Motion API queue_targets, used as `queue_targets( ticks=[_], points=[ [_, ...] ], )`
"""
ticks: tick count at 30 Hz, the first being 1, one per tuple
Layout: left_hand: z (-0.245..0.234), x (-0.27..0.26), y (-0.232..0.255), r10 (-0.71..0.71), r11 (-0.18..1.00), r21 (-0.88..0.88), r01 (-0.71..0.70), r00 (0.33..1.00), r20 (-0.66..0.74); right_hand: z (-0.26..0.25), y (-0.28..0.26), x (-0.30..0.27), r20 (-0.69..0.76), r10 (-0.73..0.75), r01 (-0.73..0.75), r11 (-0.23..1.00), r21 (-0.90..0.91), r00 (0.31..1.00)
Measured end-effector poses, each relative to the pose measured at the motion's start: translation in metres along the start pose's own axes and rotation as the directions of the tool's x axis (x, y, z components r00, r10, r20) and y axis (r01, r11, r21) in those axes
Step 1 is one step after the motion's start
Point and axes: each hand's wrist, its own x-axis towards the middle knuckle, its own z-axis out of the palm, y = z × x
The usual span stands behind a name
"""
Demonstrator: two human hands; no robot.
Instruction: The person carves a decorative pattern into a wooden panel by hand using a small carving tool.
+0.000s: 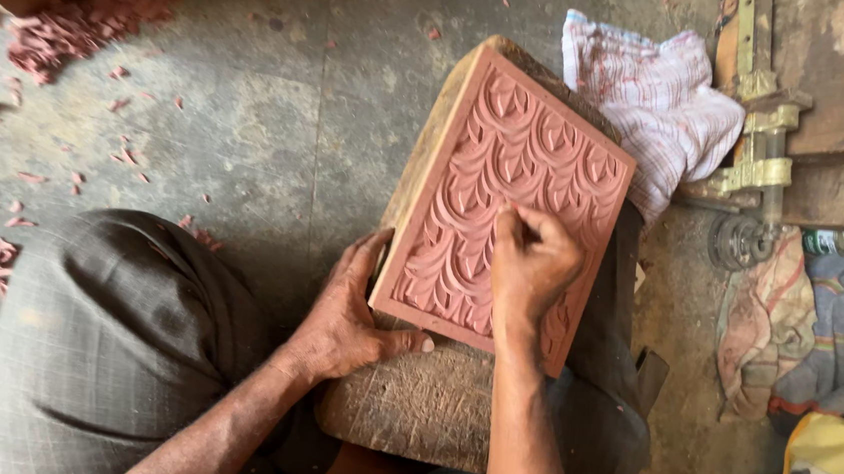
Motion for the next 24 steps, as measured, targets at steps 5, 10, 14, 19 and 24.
queue_targets(
  ticks=[5,10,14,19,24],
  points=[
    [-0.002,0.002,0.0,0.015,0.996,0.087,-0.013,1.0,-0.017,0.009,-0.002,0.002,-0.052,-0.069,0.065,0.996,-0.068,0.996],
    [-0.004,0.002,0.003,0.038,0.991,0.128,-0.034,0.999,-0.029,0.012,-0.006,0.005,-0.081,0.015,-0.016,1.0,-0.016,0.997],
    [-0.003,0.002,0.004,-0.051,0.996,0.07,0.05,0.999,0.018,0.014,-0.013,0.006,-0.104,0.067,-0.072,0.996,-0.05,0.992],
    [-0.005,0.002,0.008,0.0,0.999,0.042,0.0,1.0,-0.004,0.014,-0.023,0.011,-0.088,0.032,-0.038,0.997,-0.063,0.996],
    [-0.001,-0.002,0.002,-0.081,0.995,0.055,0.079,0.996,0.032,0.009,-0.014,0.008,-0.073,-0.06,0.054,0.995,-0.081,0.996]
  ],
)
